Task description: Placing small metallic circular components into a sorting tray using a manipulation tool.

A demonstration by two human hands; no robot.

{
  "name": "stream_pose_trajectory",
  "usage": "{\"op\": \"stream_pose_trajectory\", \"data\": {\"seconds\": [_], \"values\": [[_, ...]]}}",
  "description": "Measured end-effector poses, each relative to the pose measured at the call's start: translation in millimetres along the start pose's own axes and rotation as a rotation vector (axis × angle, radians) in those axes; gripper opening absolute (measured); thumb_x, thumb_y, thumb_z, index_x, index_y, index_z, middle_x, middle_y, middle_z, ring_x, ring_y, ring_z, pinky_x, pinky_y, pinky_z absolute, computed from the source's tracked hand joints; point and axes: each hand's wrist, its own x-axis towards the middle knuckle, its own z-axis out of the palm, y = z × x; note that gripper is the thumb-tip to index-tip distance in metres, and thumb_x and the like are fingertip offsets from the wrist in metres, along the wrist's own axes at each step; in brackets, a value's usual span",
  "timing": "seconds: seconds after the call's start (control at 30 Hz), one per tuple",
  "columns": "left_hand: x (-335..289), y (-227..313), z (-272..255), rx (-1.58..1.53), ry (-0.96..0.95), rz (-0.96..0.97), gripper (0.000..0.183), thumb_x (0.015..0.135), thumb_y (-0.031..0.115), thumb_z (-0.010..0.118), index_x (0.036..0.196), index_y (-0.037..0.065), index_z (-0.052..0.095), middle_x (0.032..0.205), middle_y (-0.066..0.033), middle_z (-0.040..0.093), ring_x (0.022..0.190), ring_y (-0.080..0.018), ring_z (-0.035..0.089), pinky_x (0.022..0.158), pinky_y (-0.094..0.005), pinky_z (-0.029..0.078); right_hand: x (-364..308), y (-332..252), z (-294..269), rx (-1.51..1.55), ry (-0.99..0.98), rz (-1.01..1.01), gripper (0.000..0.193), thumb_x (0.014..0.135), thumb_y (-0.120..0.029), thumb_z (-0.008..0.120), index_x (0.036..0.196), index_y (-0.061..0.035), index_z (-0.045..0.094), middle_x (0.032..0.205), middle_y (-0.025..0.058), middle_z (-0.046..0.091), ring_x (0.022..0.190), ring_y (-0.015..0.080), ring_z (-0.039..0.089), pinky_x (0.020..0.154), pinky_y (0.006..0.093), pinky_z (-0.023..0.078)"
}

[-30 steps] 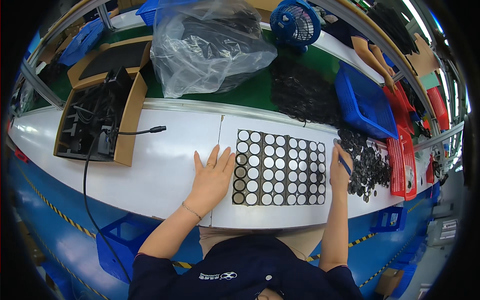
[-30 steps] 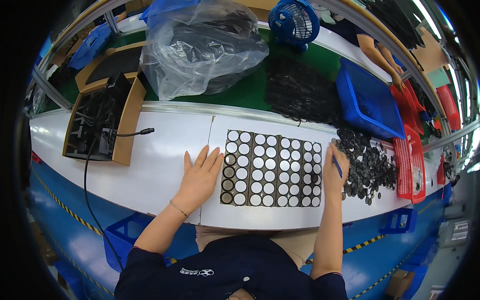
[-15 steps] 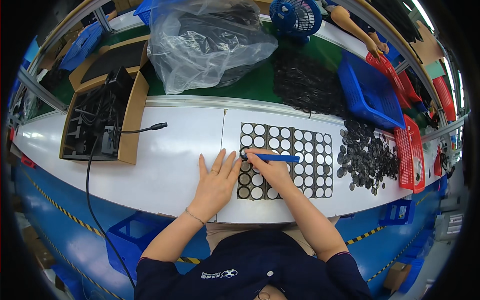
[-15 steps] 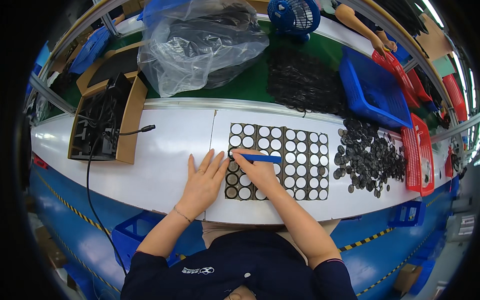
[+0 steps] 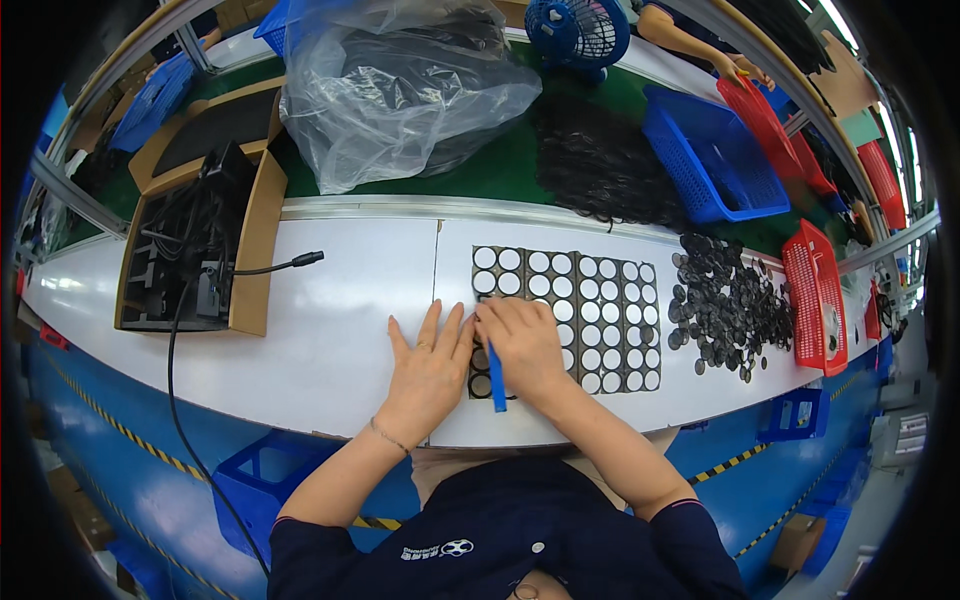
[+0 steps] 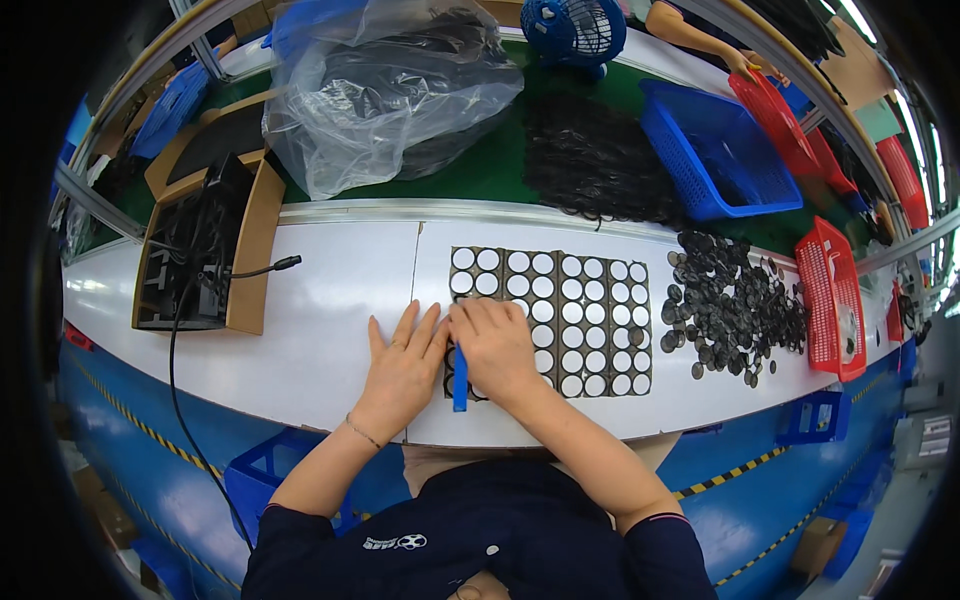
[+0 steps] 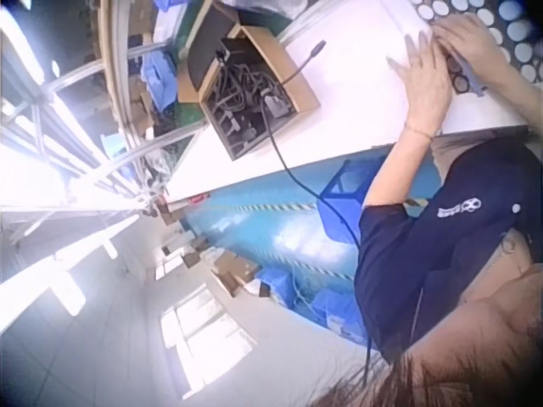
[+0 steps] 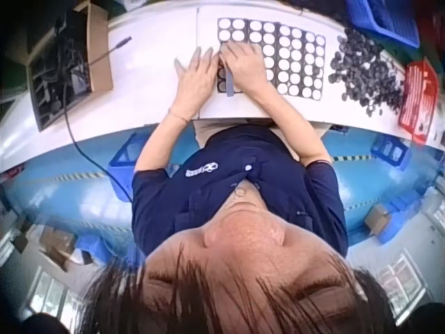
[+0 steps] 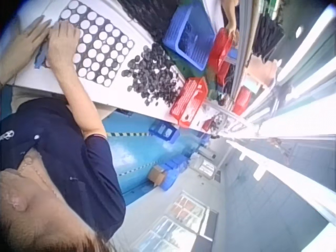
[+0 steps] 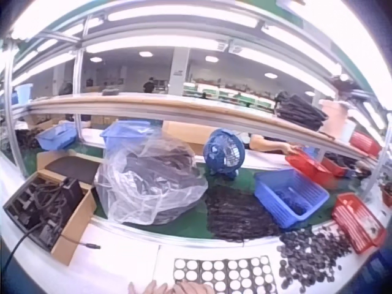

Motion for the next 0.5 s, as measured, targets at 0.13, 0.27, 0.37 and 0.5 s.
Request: {"op": "stream_pose_trajectory", "data": {"seconds": [0.13,0.27,0.37,0.5], "values": [[-5,4,-2,-0.026,0.009,-0.017,0.048,0.093,0.013,0.057,0.14,0.005,0.056,0.15,-0.0131,0.05,0.143,-0.0341,0.04,0.106,-0.0772,0.027,-33,110,-67,-0.05,0.154,0.552,0.02,0.095,-0.013,0.063,0.109,-0.0005,0.07,0.115,0.0179,0.068,0.101,0.0351,0.065,0.086,0.0445,0.049],[4,3,16,-0.034,0.071,-0.006,0.046,0.094,0.014,0.058,0.139,0.005,0.055,0.151,-0.013,0.049,0.143,-0.034,0.04,0.11,-0.0763,0.021,-112,186,-133,-0.682,0.123,0.637,0.023,0.096,-0.019,0.066,0.116,-0.0117,0.073,0.132,0.0226,0.059,0.121,0.0402,0.057,0.095,0.048,0.047],[3,2,19,-0.187,0.1,-0.087,0.048,0.095,0.021,0.062,0.14,0.006,0.056,0.148,-0.0134,0.051,0.143,-0.0364,0.04,0.11,-0.0785,0.015,-110,134,-137,-0.402,0.231,0.516,0.026,0.088,-0.006,0.072,0.115,-0.0085,0.072,0.095,0.0124,0.062,0.089,0.0314,0.057,0.079,0.0412,0.048],[8,7,12,-0.112,0.086,-0.071,0.051,0.093,0.028,0.065,0.14,0.008,0.057,0.149,-0.0121,0.051,0.145,-0.0355,0.037,0.113,-0.076,0.01,-164,88,-131,-0.162,0.184,0.551,0.03,0.089,-0.002,0.069,0.119,-0.0051,0.07,0.076,0.011,0.059,0.07,0.0278,0.057,0.064,0.0386,0.048]]}}
